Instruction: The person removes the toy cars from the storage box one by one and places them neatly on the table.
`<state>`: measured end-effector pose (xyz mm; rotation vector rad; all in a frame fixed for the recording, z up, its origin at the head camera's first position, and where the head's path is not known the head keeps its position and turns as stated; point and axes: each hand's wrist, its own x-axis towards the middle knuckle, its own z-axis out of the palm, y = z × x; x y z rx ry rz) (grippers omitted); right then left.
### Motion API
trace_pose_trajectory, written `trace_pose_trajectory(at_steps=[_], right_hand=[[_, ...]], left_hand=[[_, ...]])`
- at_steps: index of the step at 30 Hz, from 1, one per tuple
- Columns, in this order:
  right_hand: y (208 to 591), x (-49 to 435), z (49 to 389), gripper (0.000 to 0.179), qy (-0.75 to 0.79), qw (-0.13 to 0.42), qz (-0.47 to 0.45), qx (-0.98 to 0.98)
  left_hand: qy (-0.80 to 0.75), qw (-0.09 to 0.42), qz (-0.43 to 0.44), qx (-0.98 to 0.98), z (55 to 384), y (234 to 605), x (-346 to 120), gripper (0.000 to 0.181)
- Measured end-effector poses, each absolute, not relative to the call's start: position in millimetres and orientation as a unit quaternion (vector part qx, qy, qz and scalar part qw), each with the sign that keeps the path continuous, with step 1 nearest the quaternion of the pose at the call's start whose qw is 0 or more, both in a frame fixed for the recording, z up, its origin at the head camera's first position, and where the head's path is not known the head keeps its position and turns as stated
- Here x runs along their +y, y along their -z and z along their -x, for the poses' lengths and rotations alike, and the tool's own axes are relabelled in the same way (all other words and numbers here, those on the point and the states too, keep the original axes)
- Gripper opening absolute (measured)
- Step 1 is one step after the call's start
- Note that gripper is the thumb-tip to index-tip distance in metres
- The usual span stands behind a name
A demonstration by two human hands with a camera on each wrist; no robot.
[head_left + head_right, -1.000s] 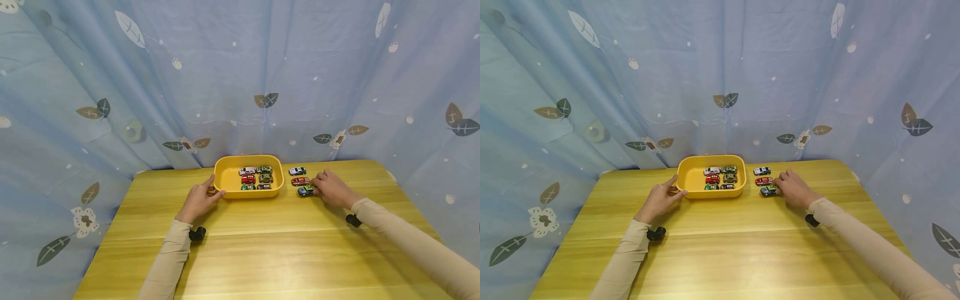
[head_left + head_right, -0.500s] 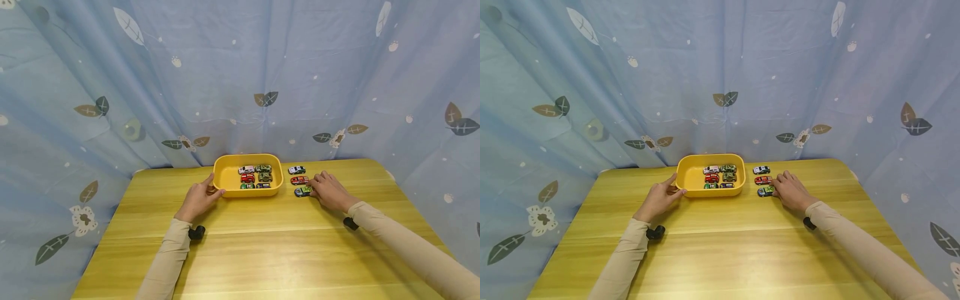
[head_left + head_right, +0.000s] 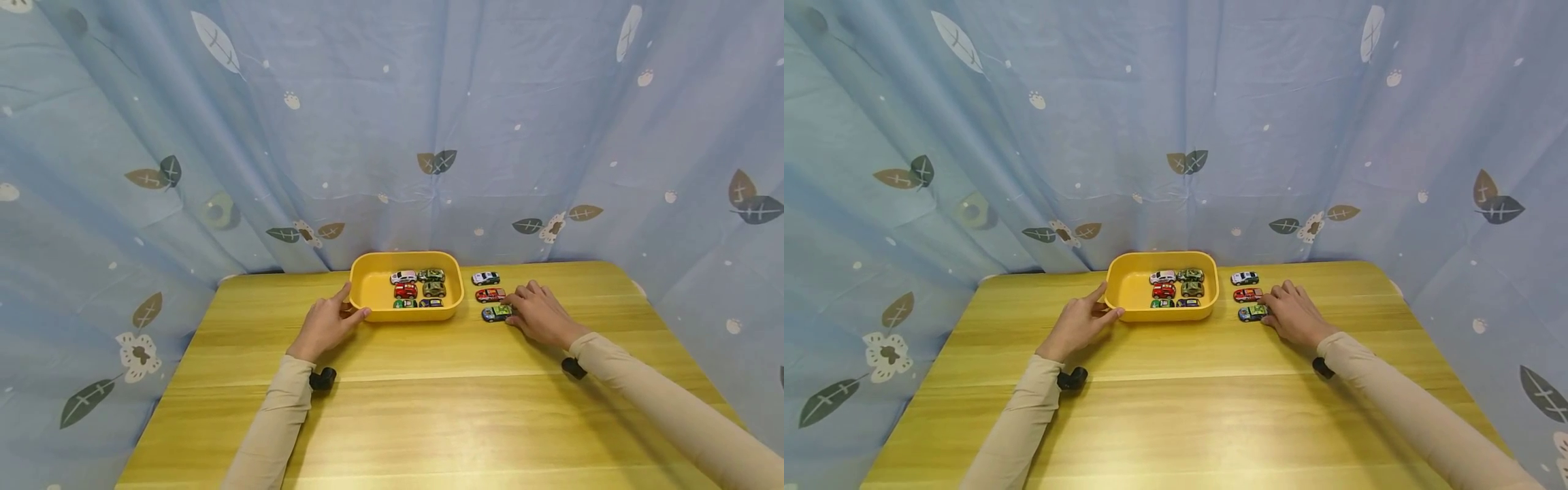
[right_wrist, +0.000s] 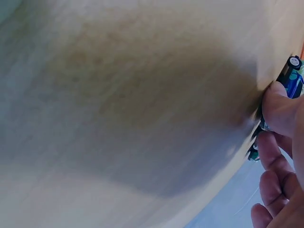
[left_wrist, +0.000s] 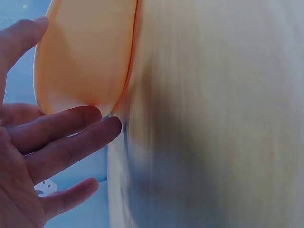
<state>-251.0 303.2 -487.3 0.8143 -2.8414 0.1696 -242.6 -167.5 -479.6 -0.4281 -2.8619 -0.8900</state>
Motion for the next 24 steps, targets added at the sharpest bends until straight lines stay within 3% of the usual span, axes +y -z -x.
trace_pose_trajectory(at_steps=[9, 17, 24], right_hand=[[486, 304, 252, 0.034, -0.086, 0.083, -0.258, -0.959], [488, 295, 258, 0.058, -0.161, 0.144, -0.258, -0.942], [467, 247, 280, 0.047, -0.270, 0.137, -0.255, -0.918]], left_hand=[[0.290, 0.058, 0.136, -0.946, 242, 479, -165, 0.088], [0.296, 0.051, 0.138, -0.944, 244, 481, -166, 0.090], [0.306, 0.050, 0.133, -0.942, 243, 482, -166, 0.092]])
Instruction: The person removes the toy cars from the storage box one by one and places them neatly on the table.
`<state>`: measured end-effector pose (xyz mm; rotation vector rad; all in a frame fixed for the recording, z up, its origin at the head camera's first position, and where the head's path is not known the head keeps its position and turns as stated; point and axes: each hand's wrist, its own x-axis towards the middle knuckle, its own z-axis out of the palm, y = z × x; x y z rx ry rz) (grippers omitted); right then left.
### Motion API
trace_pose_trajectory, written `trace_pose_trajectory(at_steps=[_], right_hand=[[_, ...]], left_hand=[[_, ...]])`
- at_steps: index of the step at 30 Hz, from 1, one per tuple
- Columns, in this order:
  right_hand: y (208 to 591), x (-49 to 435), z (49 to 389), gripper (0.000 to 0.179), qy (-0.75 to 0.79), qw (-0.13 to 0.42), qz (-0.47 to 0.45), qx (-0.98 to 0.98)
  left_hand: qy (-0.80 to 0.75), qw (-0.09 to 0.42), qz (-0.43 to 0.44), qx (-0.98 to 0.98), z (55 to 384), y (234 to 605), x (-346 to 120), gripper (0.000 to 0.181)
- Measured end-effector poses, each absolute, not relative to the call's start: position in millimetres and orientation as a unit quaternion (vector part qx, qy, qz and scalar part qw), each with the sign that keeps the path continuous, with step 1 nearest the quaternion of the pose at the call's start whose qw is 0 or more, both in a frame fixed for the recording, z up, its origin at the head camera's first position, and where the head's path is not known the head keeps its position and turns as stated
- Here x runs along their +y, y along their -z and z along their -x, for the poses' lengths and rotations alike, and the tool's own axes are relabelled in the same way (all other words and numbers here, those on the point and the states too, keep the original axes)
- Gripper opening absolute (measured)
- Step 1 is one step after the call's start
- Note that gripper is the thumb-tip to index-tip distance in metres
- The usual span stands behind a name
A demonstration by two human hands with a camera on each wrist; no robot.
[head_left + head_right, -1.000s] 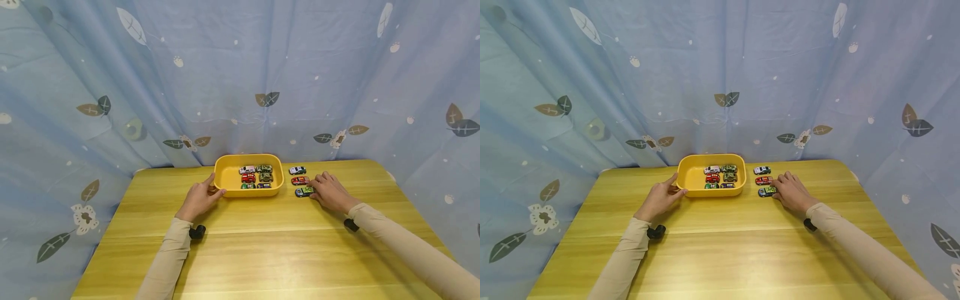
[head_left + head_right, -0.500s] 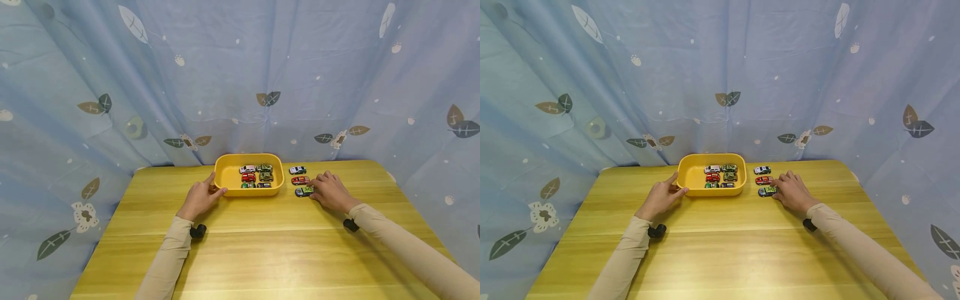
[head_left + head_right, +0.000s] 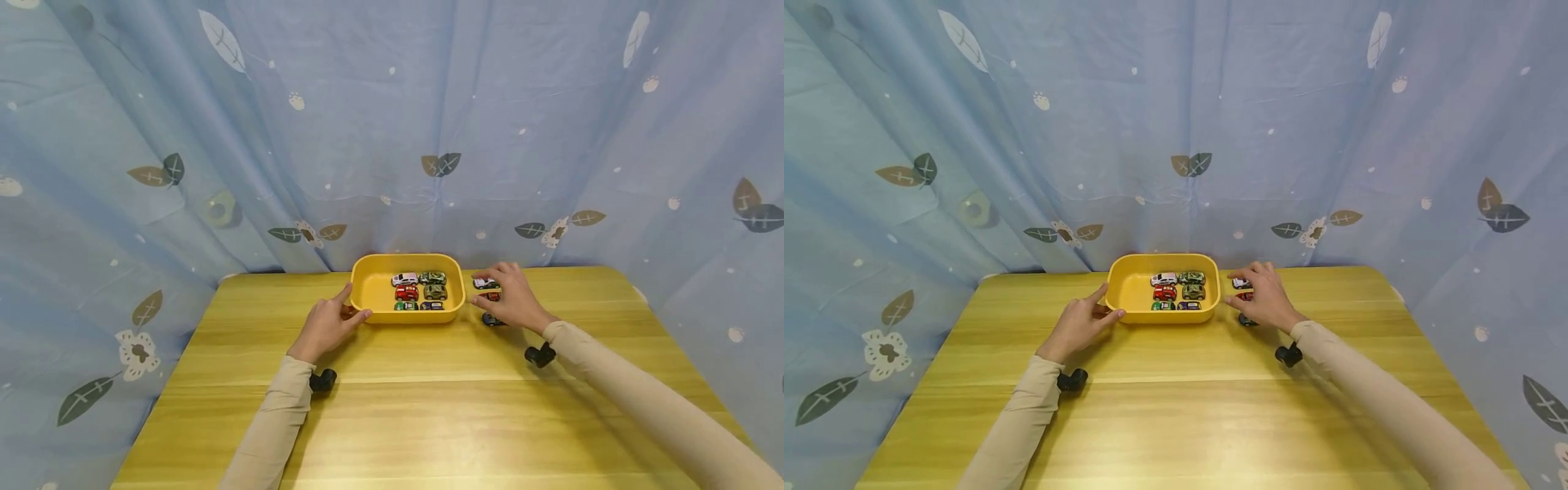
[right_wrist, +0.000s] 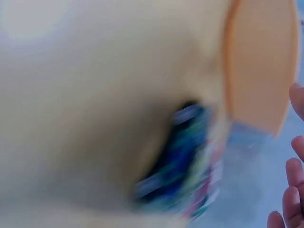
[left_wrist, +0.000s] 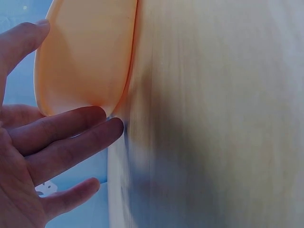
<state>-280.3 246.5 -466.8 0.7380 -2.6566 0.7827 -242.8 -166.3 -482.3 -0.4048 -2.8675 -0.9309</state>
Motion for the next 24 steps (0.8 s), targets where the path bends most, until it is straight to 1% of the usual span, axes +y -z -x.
trace_pose_trajectory(at_steps=[5, 10, 17, 24], right_hand=[[439, 200, 305, 0.040, -0.261, 0.104, -0.294, -0.914], [421, 166, 329, 0.031, -0.208, 0.058, -0.345, -0.914], [423, 141, 351, 0.028, -0.172, 0.016, -0.350, -0.921], [426, 121, 366, 0.028, -0.144, 0.001, -0.345, -0.928]], left_hand=[[0.302, 0.036, 0.132, -0.944, 242, 480, -166, 0.092], [0.300, 0.036, 0.131, -0.944, 243, 475, -162, 0.091], [0.291, 0.027, 0.124, -0.948, 243, 477, -161, 0.090], [0.290, 0.030, 0.118, -0.949, 241, 478, -167, 0.090]])
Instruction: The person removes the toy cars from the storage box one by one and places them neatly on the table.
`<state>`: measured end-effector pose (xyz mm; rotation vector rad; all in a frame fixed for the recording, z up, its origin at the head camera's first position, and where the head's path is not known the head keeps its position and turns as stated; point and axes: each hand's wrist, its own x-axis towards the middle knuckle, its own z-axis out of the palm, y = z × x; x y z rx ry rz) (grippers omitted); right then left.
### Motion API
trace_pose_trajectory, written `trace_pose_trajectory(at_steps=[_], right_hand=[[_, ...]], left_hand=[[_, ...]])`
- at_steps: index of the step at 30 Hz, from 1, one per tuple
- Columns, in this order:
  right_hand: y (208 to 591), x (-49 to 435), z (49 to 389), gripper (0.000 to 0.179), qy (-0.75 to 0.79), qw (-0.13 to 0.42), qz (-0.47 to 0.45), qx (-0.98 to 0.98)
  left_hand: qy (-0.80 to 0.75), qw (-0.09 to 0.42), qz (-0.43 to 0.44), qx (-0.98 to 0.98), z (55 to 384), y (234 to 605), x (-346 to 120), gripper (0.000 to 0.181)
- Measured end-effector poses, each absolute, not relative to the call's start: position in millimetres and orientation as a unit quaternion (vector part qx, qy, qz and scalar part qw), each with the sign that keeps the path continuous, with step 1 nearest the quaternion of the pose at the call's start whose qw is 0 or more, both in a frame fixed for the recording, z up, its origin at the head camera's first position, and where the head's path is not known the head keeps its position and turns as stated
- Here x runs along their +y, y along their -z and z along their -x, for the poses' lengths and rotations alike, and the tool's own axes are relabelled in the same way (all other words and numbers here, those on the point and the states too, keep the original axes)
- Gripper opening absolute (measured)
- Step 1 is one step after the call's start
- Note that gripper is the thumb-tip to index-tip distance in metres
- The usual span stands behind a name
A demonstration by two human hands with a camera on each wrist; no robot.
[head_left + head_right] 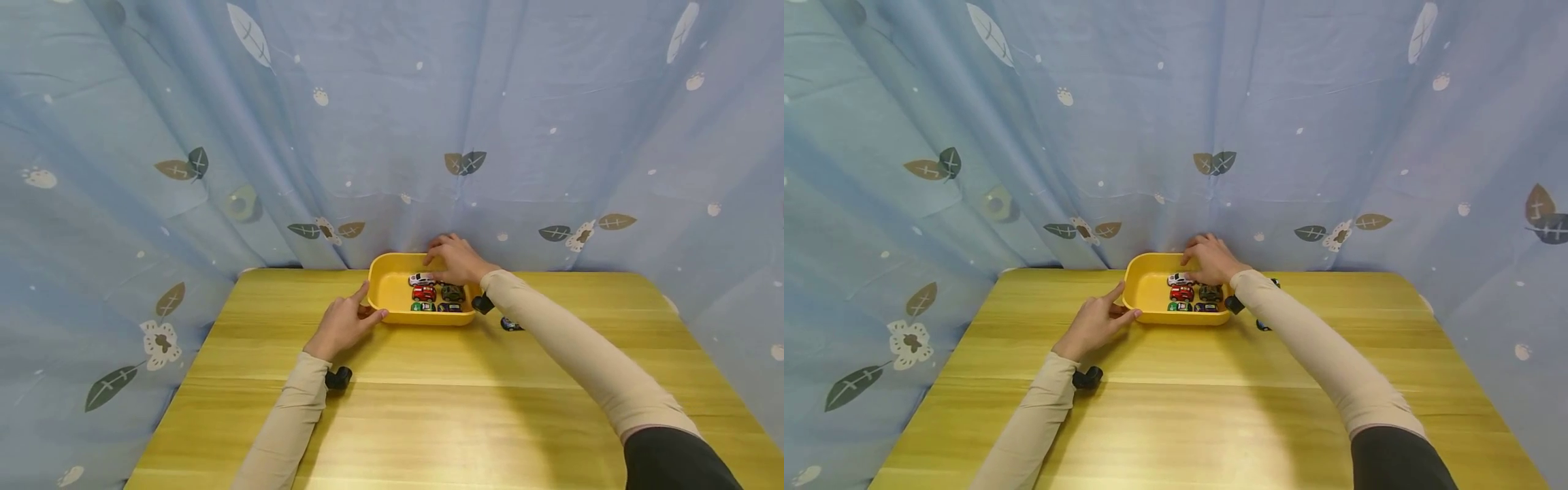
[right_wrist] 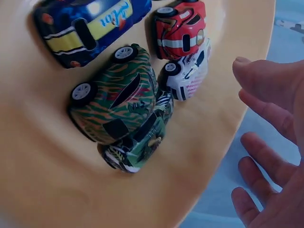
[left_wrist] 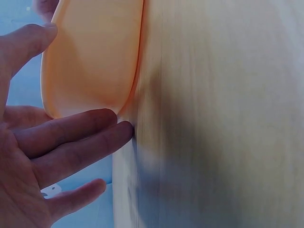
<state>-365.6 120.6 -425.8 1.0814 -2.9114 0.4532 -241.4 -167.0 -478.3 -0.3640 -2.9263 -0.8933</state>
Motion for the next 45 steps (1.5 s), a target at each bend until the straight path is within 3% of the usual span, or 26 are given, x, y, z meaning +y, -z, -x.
trace_pose_trajectory(at_steps=[18, 38, 45], right_hand=[[435, 116, 389, 0.034, -0.124, -0.110, -0.349, -0.922], [448, 106, 387, 0.030, -0.099, -0.098, -0.319, -0.937], [451, 104, 387, 0.021, -0.101, -0.099, -0.302, -0.943]], left_hand=[[0.289, 0.032, 0.120, -0.949, 243, 479, -166, 0.089], [0.289, 0.031, 0.111, -0.950, 243, 479, -167, 0.090], [0.289, 0.032, 0.110, -0.950, 242, 479, -166, 0.090]])
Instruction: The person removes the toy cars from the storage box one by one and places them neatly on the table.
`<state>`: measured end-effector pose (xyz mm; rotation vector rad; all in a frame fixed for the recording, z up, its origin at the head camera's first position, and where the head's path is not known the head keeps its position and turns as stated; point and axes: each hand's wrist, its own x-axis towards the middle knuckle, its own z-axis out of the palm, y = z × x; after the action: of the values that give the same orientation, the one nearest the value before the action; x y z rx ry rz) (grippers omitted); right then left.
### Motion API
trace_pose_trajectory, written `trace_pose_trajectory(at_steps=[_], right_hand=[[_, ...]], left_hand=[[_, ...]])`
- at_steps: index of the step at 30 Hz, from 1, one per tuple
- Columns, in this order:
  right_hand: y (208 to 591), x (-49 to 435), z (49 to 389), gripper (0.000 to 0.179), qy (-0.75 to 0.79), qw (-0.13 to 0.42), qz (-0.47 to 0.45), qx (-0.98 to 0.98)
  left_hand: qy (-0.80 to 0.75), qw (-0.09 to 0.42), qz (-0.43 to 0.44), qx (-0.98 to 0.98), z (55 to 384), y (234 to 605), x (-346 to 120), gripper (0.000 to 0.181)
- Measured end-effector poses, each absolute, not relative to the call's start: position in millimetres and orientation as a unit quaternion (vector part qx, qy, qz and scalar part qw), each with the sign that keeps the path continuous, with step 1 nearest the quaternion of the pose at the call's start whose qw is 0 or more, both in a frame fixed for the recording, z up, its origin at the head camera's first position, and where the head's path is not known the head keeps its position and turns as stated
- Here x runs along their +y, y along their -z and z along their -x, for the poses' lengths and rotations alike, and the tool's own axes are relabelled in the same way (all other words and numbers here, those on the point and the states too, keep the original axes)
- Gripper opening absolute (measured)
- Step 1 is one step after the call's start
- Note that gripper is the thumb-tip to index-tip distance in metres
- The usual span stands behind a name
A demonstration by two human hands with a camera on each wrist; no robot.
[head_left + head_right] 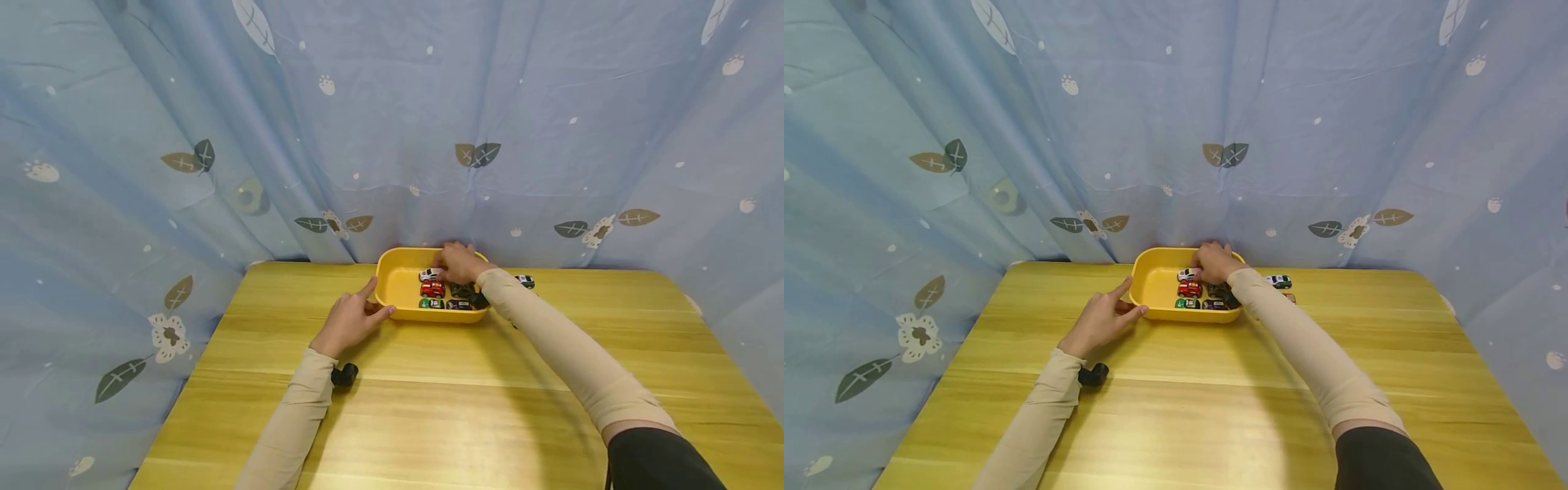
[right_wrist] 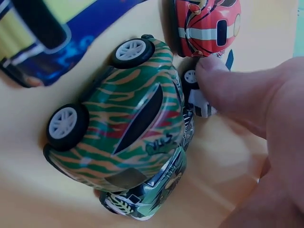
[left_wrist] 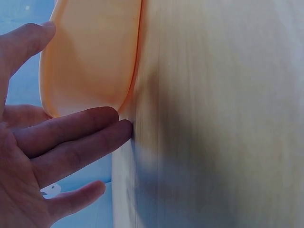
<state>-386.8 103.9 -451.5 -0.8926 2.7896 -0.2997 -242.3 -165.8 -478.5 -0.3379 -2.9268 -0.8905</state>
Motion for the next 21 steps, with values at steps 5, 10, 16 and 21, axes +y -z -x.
trace_pose_trajectory(at_steps=[5, 10, 16, 21], right_hand=[[452, 105, 387, 0.017, 0.101, 0.096, 0.309, 0.941], [448, 109, 388, 0.016, 0.108, 0.093, 0.321, 0.936], [441, 112, 388, 0.020, 0.113, 0.076, 0.334, 0.933], [433, 112, 386, 0.024, 0.119, 0.047, 0.359, 0.925]], left_hand=[[0.289, 0.033, 0.111, -0.950, 242, 478, -166, 0.089], [0.288, 0.035, 0.111, -0.950, 241, 477, -164, 0.089], [0.289, 0.035, 0.112, -0.950, 241, 477, -163, 0.090], [0.288, 0.031, 0.105, -0.951, 241, 477, -164, 0.090]])
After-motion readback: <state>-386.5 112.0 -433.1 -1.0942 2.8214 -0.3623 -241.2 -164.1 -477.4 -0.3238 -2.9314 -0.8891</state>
